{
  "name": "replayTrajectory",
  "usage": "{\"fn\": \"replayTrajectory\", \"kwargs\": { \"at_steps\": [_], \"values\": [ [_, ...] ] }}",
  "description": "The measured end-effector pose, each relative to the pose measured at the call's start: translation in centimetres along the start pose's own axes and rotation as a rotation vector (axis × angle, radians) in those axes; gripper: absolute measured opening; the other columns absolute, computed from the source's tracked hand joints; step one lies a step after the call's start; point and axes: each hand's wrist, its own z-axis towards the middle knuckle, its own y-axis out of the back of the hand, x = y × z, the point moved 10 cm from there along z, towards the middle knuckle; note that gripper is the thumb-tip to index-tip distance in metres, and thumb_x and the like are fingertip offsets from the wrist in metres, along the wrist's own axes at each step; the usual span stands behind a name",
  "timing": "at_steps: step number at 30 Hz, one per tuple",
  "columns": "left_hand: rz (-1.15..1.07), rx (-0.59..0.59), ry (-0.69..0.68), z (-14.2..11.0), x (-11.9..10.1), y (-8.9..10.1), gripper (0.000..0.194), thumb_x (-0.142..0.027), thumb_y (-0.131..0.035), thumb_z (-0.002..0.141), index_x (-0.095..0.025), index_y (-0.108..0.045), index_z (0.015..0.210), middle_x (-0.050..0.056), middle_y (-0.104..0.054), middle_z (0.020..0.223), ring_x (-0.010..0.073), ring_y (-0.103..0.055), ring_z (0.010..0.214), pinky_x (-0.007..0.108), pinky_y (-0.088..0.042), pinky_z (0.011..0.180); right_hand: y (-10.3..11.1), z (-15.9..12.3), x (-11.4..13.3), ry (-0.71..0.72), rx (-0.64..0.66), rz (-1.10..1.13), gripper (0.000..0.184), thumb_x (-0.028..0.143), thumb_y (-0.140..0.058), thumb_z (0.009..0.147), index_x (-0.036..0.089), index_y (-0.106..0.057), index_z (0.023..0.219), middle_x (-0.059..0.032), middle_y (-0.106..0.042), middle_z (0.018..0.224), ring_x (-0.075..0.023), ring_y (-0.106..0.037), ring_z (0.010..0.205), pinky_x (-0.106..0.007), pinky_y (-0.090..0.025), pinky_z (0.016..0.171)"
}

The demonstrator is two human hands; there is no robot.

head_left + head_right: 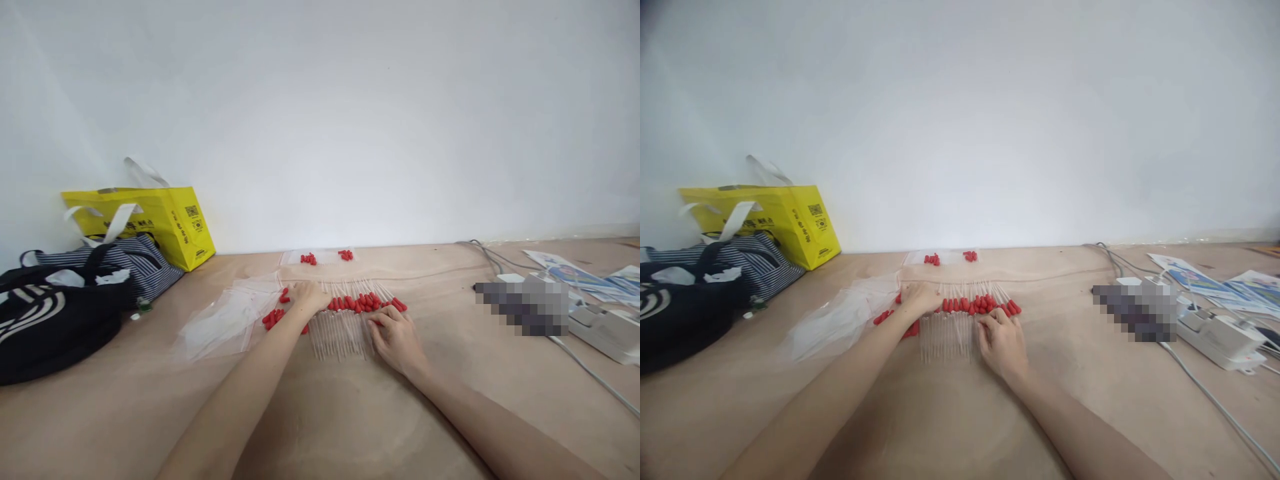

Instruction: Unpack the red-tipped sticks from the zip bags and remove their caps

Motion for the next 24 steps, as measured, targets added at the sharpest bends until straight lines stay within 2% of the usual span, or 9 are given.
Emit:
{"fn": "replayTrajectory", "kwargs": {
  "at_steps": [4,7,10,13,15,17,21,24],
  "values": [
    [-0.005,-0.075,-0.1,-2.8,1.3,2.5,0.029,-0.034,-0.046,0.074,-0.018,-0.061,0.056,0.01,-0.064,0.073,0.0289,-0.056,0.085,0.041,-0.036,0.074,0.3,0.0,0.4,0.048,-0.02,0.048,0.018,0.02,-0.044,0.08,0.02,-0.062,0.079,-0.0027,-0.057,0.073,-0.0144,-0.052,0.073,-0.029,-0.034,0.07],
    [-0.022,-0.117,-0.203,-6.5,2.5,3.6,0.02,-0.029,-0.048,0.075,-0.019,-0.06,0.062,0.007,-0.061,0.083,0.0255,-0.052,0.09,0.037,-0.036,0.074,0.7,-0.1,1.5,0.125,-0.051,0.076,0.016,0.018,-0.046,0.079,0.019,-0.062,0.083,-0.003,-0.058,0.074,-0.0152,-0.051,0.075,-0.03,-0.034,0.071],
    [-0.072,-0.227,-0.432,-10.5,2.0,4.3,0.017,-0.026,-0.05,0.075,-0.018,-0.056,0.063,0.005,-0.057,0.078,0.0218,-0.052,0.08,0.035,-0.035,0.07,1.6,-0.5,3.3,0.219,-0.11,0.083,0.018,0.017,-0.047,0.078,0.019,-0.06,0.091,-0.005,-0.059,0.083,-0.0165,-0.051,0.08,-0.031,-0.035,0.072],
    [-0.088,-0.329,-0.59,-13.2,1.2,4.3,0.014,-0.025,-0.048,0.078,-0.017,-0.055,0.068,0.004,-0.056,0.076,0.0192,-0.051,0.075,0.034,-0.034,0.067,1.9,-0.9,5.6,0.334,-0.104,0.059,0.023,0.019,-0.049,0.079,0.02,-0.057,0.1,-0.007,-0.059,0.094,-0.0179,-0.051,0.089,-0.034,-0.034,0.077],
    [-0.1,-0.385,-0.659,-14.3,0.4,4.1,0.015,-0.024,-0.046,0.08,-0.017,-0.055,0.071,0.004,-0.056,0.077,0.0184,-0.051,0.076,0.034,-0.034,0.069,1.5,-1.1,6.8,0.405,-0.063,0.034,0.024,0.021,-0.05,0.08,0.021,-0.056,0.103,-0.0066,-0.06,0.097,-0.0184,-0.05,0.094,-0.037,-0.032,0.082],
    [-0.124,-0.431,-0.696,-15.0,-0.3,3.9,0.016,-0.024,-0.045,0.081,-0.017,-0.055,0.072,0.004,-0.057,0.078,0.0179,-0.05,0.076,0.033,-0.034,0.071,1.2,-1.3,7.6,0.454,-0.038,0.021,0.023,0.021,-0.05,0.081,0.022,-0.057,0.102,-0.0043,-0.063,0.092,-0.0173,-0.052,0.093,-0.039,-0.028,0.086],
    [-0.198,-0.5,-0.703,-15.8,-0.6,3.8,0.016,-0.023,-0.045,0.082,-0.016,-0.056,0.072,0.004,-0.057,0.076,0.0169,-0.051,0.076,0.032,-0.035,0.072,0.4,-1.6,8.0,0.505,-0.008,0.006,0.019,0.018,-0.046,0.083,0.022,-0.06,0.095,0.0017,-0.061,0.064,-0.0122,-0.053,0.071,-0.041,-0.024,0.09],
    [-0.253,-0.504,-0.664,-15.6,-0.2,3.7,0.015,-0.026,-0.046,0.083,-0.017,-0.057,0.08,0.005,-0.059,0.081,0.0177,-0.052,0.08,0.033,-0.035,0.074,-0.4,-1.8,8.1,0.506,0.039,-0.035,0.023,0.013,-0.041,0.083,0.022,-0.061,0.092,0.0028,-0.055,0.055,-0.011,-0.048,0.061,-0.042,-0.024,0.089]
  ]
}}
